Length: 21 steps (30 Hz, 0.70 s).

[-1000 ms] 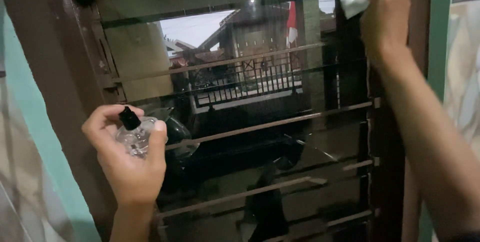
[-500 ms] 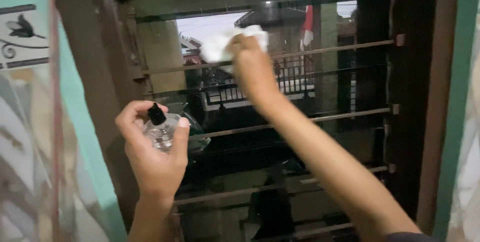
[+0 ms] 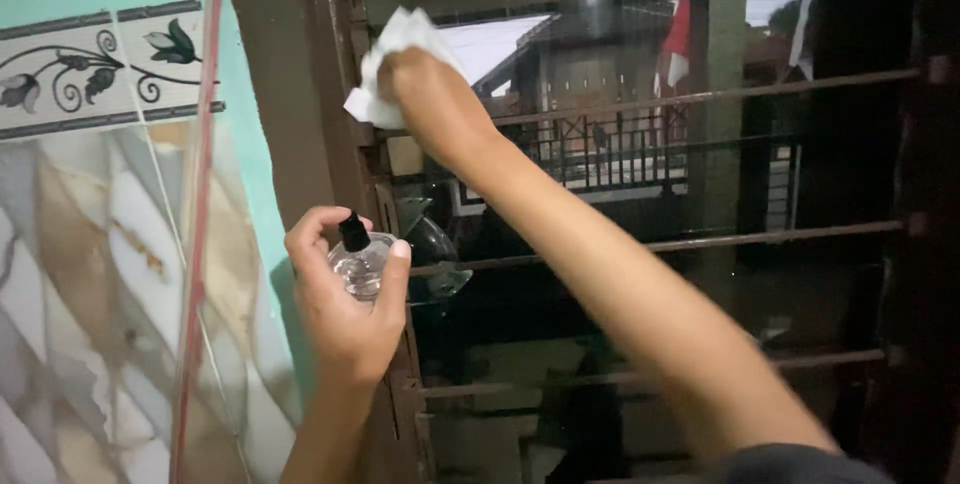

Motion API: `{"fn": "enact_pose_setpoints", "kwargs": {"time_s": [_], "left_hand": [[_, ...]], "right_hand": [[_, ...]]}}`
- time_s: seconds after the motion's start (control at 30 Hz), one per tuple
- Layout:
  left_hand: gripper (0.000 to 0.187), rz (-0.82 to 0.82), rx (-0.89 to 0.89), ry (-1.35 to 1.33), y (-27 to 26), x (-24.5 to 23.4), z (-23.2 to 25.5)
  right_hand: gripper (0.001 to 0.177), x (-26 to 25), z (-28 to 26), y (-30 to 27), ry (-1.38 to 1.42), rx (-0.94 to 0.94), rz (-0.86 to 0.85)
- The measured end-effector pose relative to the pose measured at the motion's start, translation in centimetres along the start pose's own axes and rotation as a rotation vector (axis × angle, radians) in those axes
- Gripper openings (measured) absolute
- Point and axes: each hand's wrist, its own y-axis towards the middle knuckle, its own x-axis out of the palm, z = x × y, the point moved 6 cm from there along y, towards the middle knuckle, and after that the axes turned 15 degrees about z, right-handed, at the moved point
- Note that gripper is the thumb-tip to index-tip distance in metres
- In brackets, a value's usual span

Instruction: The person cleans a window by wiping the glass panes and metal frame with tissues while holding a small bottle.

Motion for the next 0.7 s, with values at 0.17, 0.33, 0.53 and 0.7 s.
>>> {"fn": "enact_pose_setpoints", "kwargs": {"time_s": [0.17,0.33,0.53,0.7], "left_hand": [[0.053,-0.006,0.052,-0.025,0.2,1.2,0.1],[0.053,-0.017,0.060,-0.060,-0.3,2.9,1.0],[0.053,-0.039,0.042,-0.145,-1.5,5.7,2.0],[0.053,-0.045,0.079,-0.151,-2.3,7.2,3.3]], "right_hand": [[0.029,-6.0,2.7,0.4,-0.033,-0.155,0.055],[0.029,-10.4,3.9,-2.0,-0.120,-0.141,-0.058],[0.031,-16.5,7.5,-2.8,-0.206,-0.154,-0.020],[0.021,-22.4,12.2,-2.9,-0.222,-0.051,-0.075]]}}
